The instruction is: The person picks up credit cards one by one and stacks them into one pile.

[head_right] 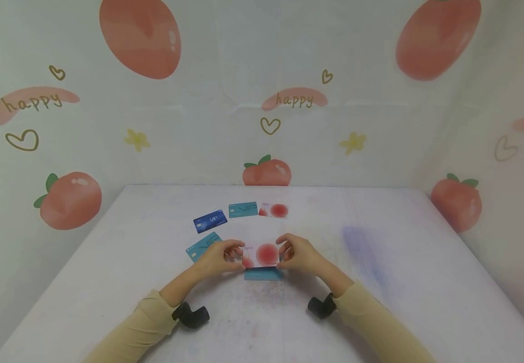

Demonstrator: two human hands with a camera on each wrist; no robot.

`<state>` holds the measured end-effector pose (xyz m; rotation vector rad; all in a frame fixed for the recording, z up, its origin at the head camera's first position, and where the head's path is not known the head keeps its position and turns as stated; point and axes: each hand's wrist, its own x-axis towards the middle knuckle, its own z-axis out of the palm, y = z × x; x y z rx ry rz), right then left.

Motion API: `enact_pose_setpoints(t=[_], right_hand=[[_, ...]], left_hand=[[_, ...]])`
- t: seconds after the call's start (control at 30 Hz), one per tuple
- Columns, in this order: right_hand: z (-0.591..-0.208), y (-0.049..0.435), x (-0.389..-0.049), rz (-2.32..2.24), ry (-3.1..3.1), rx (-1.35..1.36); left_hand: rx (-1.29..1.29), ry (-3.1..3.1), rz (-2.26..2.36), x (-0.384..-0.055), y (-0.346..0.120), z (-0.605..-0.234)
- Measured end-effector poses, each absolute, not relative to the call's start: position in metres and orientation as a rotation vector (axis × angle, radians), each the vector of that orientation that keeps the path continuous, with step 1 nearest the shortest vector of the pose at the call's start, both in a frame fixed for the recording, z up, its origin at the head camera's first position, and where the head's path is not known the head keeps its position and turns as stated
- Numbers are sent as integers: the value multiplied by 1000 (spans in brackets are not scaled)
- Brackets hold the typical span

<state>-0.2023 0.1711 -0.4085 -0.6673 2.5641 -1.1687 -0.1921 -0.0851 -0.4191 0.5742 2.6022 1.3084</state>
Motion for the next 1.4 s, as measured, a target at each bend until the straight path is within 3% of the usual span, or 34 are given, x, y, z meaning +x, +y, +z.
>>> enact_pose_setpoints(t=[1.4], right_hand=[[-417, 175, -192, -1071, 2548, -668]], left_hand=[[639, 2608, 1162, -186, -81, -425]])
